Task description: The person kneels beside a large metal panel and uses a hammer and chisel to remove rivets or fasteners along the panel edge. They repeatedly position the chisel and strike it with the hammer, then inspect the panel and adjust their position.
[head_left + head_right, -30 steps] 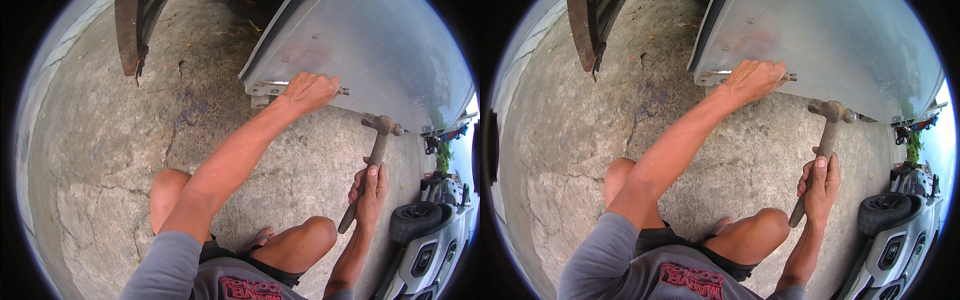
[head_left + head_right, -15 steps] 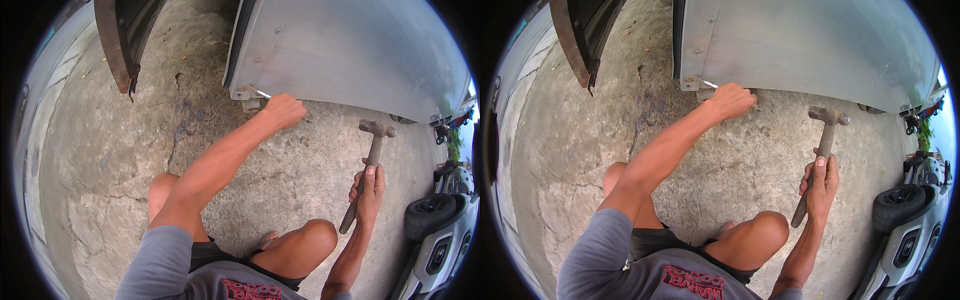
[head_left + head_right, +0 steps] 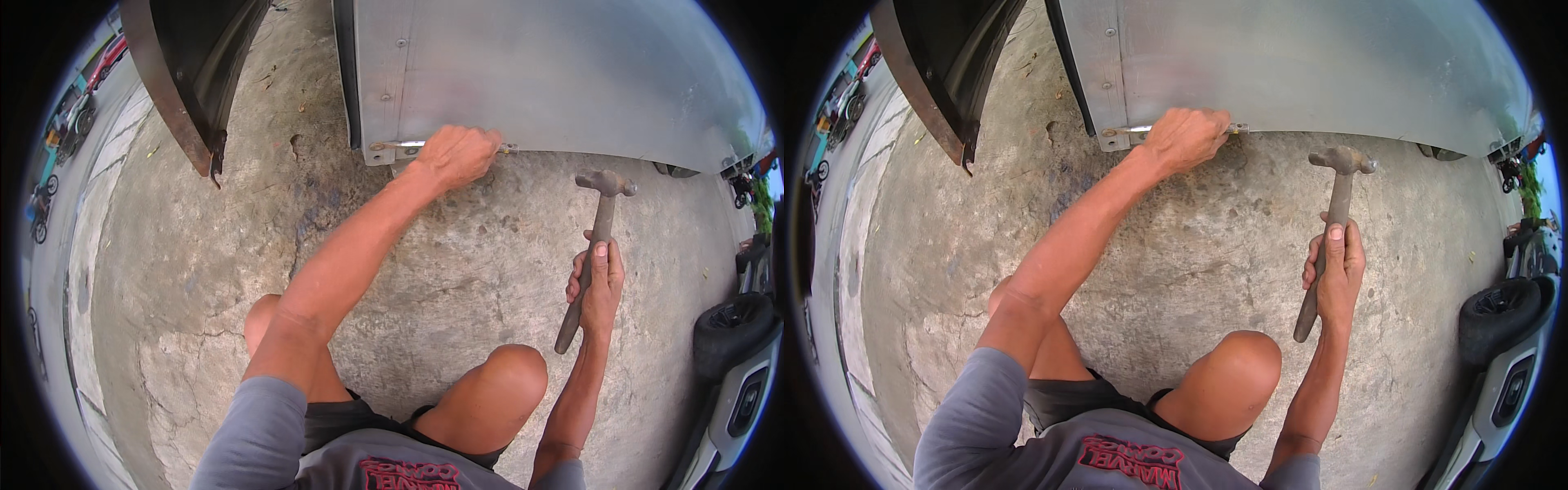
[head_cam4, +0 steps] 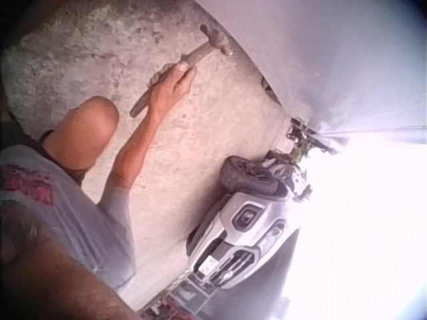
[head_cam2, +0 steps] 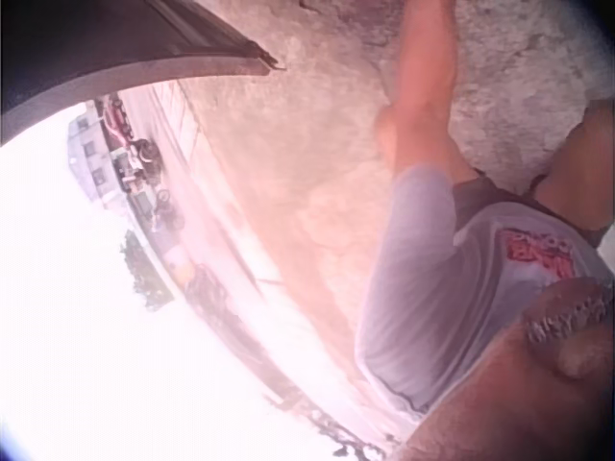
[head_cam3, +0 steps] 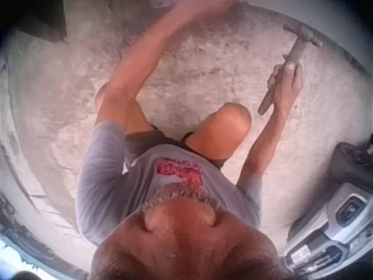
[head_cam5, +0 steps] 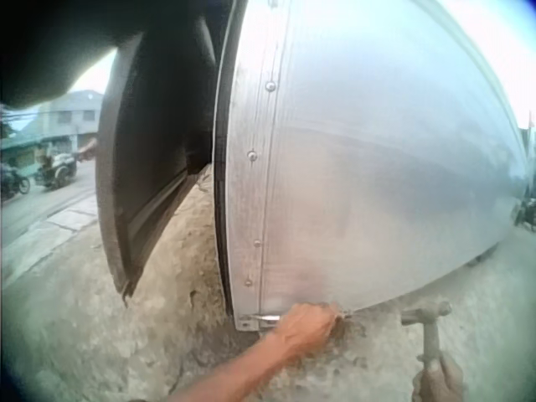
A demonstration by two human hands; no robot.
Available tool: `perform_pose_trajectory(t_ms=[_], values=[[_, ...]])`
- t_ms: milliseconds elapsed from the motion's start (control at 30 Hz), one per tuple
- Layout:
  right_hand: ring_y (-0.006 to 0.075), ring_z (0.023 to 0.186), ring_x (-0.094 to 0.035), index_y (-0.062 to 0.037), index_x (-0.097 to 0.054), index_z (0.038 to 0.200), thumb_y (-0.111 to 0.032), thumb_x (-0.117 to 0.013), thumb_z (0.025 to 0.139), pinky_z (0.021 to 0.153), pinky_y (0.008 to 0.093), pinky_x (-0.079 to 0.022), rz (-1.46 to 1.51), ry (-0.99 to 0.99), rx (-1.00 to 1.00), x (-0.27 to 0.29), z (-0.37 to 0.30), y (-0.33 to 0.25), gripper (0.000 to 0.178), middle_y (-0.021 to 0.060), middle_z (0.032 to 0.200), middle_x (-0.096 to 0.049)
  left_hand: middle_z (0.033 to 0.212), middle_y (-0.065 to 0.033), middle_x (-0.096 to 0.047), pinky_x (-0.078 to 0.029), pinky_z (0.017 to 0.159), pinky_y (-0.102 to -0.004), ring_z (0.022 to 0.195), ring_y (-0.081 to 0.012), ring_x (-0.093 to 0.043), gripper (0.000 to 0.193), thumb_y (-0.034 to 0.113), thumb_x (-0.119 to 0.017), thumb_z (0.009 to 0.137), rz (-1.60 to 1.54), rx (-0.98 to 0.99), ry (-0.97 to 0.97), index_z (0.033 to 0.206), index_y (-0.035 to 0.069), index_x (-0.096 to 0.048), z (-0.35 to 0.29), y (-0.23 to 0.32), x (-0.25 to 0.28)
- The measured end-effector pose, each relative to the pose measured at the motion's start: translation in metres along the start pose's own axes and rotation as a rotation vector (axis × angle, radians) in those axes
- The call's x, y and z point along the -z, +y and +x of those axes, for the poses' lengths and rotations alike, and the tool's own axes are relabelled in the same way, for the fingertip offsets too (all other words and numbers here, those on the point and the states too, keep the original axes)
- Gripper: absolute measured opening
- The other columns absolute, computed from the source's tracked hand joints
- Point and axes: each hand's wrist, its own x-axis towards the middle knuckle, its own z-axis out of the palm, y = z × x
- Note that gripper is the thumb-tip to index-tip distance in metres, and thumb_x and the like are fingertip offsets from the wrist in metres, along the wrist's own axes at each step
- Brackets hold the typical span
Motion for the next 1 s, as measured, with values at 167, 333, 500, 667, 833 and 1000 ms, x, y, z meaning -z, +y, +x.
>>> perform_pose_trajectory(t_ms=[167,333,500,667,833,1000], values=[[0.0086,0.048,-0.047,-0.0046,-0.051,0.115,-0.048,-0.046,0.11,0.042,0.0246,-0.042,0.471,0.221,0.247,-0.033,0.027,0.027,0.044,0.0033,0.073,-0.05,0.073,-0.0212,-0.069,-0.054,0.059,-0.0486,0.066,-0.0392,-0.069,0.023,0.02,-0.067,0.097,0.038,0.055,-0.015,0.09,-0.001,-0.061,0.004,-0.009,-0.003],[0.0079,0.046,-0.044,-0.0078,-0.047,0.106,-0.049,-0.044,0.111,0.04,0.0251,-0.041,0.663,0.067,0.02,-0.087,0.043,0.046,0.042,0.0016,0.07,-0.047,0.076,-0.0222,-0.069,-0.055,0.06,-0.0498,0.068,-0.042,-0.069,0.023,0.019,-0.068,0.096,0.084,0.03,-0.026,0.09,-0.001,-0.059,0.008,-0.004,-0.005],[0.0064,0.044,-0.04,-0.0099,-0.048,0.107,-0.054,-0.047,0.108,0.036,0.0236,-0.036,0.548,-0.05,-0.148,-0.075,0.052,0.062,0.044,-0.0006,0.067,-0.044,0.08,-0.0223,-0.07,-0.054,0.06,-0.0508,0.071,-0.0426,-0.07,0.022,0.018,-0.068,0.095,0.113,-0.005,0.015,0.09,-0.001,-0.058,0.0,-0.011,-0.012],[0.0065,0.044,-0.042,-0.0098,-0.046,0.1,-0.047,-0.046,0.111,0.037,0.0239,-0.037,0.598,-0.198,-0.184,-0.087,0.059,0.054,0.039,-0.0002,0.065,-0.046,0.081,-0.0221,-0.071,-0.054,0.06,-0.0513,0.072,-0.0425,-0.07,0.022,0.018,-0.068,0.094,0.125,-0.041,0.052,0.09,-0.001,-0.058,0.004,-0.011,-0.016],[0.0065,0.042,-0.04,-0.0098,-0.048,0.1,-0.048,-0.047,0.11,0.036,0.0247,-0.036,0.539,-0.137,-0.201,-0.079,0.065,0.056,0.039,-0.0008,0.064,-0.045,0.081,-0.0225,-0.071,-0.055,0.063,-0.0514,0.075,-0.043,-0.071,0.021,0.017,-0.067,0.094,0.159,-0.008,0.005,0.091,-0.002,-0.058,0.004,-0.011,-0.014],[0.0065,0.042,-0.04,-0.0095,-0.048,0.102,-0.047,-0.047,0.11,0.036,0.0247,-0.036,0.348,-0.232,-0.239,-0.071,0.058,0.061,0.038,-0.0008,0.064,-0.045,0.084,-0.0267,-0.071,-0.059,0.062,-0.0506,0.076,-0.043,-0.073,0.011,0.005,-0.057,0.092,0.154,-0.045,-0.005,0.091,-0.004,-0.06,0.005,-0.007,-0.009]])
